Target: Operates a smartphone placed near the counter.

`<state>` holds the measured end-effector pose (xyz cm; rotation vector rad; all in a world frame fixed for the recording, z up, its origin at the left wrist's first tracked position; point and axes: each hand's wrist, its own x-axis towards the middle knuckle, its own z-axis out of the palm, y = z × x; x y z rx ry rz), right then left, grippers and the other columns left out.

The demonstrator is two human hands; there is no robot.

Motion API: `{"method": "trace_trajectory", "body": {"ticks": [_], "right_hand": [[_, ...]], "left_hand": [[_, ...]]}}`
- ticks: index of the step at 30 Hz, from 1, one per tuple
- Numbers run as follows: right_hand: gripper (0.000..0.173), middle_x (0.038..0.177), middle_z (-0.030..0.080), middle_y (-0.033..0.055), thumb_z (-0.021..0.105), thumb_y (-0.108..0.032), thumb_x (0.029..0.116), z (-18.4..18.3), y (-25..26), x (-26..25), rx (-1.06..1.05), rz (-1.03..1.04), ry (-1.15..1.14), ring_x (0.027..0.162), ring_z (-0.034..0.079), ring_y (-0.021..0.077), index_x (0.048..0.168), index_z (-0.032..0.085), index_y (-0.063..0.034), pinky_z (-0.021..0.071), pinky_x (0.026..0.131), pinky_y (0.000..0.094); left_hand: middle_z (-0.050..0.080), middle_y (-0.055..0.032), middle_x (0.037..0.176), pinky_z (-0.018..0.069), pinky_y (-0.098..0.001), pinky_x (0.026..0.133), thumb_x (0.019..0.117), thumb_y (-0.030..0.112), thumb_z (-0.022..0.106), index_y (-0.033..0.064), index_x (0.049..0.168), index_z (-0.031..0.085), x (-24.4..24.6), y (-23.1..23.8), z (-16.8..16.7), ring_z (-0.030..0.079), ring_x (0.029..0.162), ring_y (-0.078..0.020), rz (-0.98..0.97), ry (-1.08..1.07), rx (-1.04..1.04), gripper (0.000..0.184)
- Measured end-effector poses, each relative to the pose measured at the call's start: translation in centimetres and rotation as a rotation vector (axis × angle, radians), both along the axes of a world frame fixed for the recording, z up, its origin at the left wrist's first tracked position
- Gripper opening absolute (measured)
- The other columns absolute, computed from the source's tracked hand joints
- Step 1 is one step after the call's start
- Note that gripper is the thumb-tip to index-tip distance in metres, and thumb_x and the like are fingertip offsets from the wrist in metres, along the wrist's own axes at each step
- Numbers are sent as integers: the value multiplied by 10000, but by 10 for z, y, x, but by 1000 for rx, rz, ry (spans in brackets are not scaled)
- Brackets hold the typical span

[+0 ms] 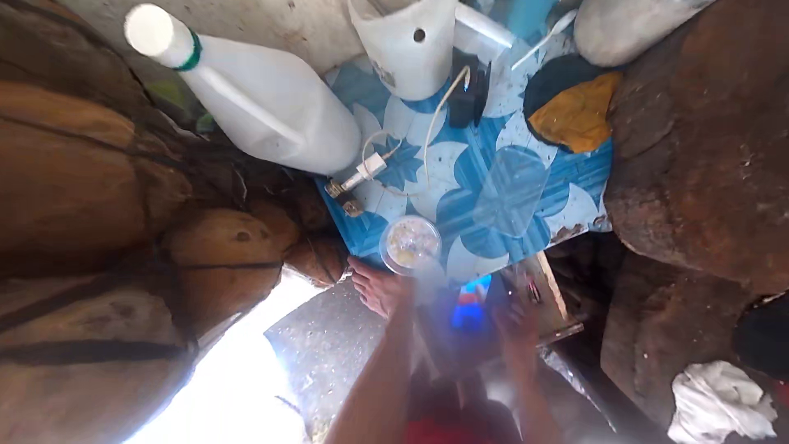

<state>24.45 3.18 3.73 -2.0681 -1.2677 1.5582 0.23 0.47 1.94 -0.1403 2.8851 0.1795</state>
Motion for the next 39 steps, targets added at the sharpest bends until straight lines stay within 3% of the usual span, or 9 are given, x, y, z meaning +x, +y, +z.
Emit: {"method": "trace_trajectory", "body": {"ticks": [4, 8, 11, 15, 17, 22, 27, 33, 39], "right_hand": [[1131, 1504, 448, 287, 839, -564, 717, -23, -34, -16, -133, 267, -243, 1401, 427, 443, 1564, 341, -6, 372, 1162, 589], [1281, 1522, 421, 280, 847, -685, 600, -39, -45, -45, -120, 279, -431, 1409, 387, 487, 1591, 328, -61, 373, 1094, 687], [1194, 1547, 404, 238, 800, -699, 662, -41, -48, -50, -121, 238, -427, 1419, 371, 461, 1605, 339, -131, 380, 1058, 701], [678, 1485, 490, 229, 613, -446, 930, -39, -43, -19, -49, 218, -159, 1402, 415, 415, 1480, 533, -57, 343, 1151, 606], [570, 1489, 497, 210, 630, -278, 937, -43, -33, 0, -115, 173, 51, 1396, 452, 324, 1447, 561, -33, 387, 1164, 476], [735, 1412, 550, 200, 809, -210, 811, -45, 5, 18, -340, 388, 158, 1200, 618, 259, 1457, 502, -39, 554, 985, 402], [980, 1521, 440, 233, 860, -293, 757, -53, 9, 20, -285, 778, -43, 1401, 444, 359, 1565, 357, -57, 400, 1158, 492], [979, 1539, 420, 233, 834, -232, 753, -57, 5, 21, -234, 775, -45, 1444, 390, 367, 1577, 334, -63, 365, 1186, 490], [1051, 1528, 427, 223, 877, -319, 733, -50, 0, 11, -214, 791, -133, 1440, 385, 379, 1588, 315, -79, 355, 1186, 514]], "left_hand": [[425, -215, 1572, 438, -555, 1091, 938, 477, 532, 83, 1633, 209, 1, -1, -5, 458, 1431, -365, -8, 20, -26, 862], [417, -210, 1580, 447, -558, 1078, 954, 441, 532, 94, 1631, 219, 2, -2, -9, 467, 1425, -363, -11, 48, -19, 822], [410, -220, 1580, 458, -559, 1066, 966, 424, 534, 98, 1637, 194, 3, -4, -11, 467, 1420, -374, -25, 47, -41, 820], [388, -214, 1595, 452, -556, 1074, 985, 430, 516, 113, 1644, 168, 3, -4, -11, 465, 1421, -374, -20, 43, -38, 810], [364, -208, 1610, 442, -567, 1079, 980, 442, 504, 122, 1648, 147, 3, -5, -13, 458, 1424, -373, -26, 43, -27, 822], [396, -156, 1607, 459, -546, 1065, 955, 478, 503, 160, 1647, 192, 3, -7, -19, 472, 1423, -328, -23, 99, -18, 822], [387, -147, 1616, 475, -530, 1055, 942, 517, 519, 172, 1650, 181, 3, -8, -18, 479, 1423, -317, -12, 91, -38, 857], [397, -153, 1606, 463, -536, 1064, 954, 490, 498, 172, 1652, 172, 2, -7, -19, 484, 1416, -316, -16, 89, -40, 834], [392, -142, 1613, 467, -527, 1063, 951, 467, 507, 177, 1650, 183, 2, -7, -20, 478, 1425, -300, -15, 89, -36, 823]]}}
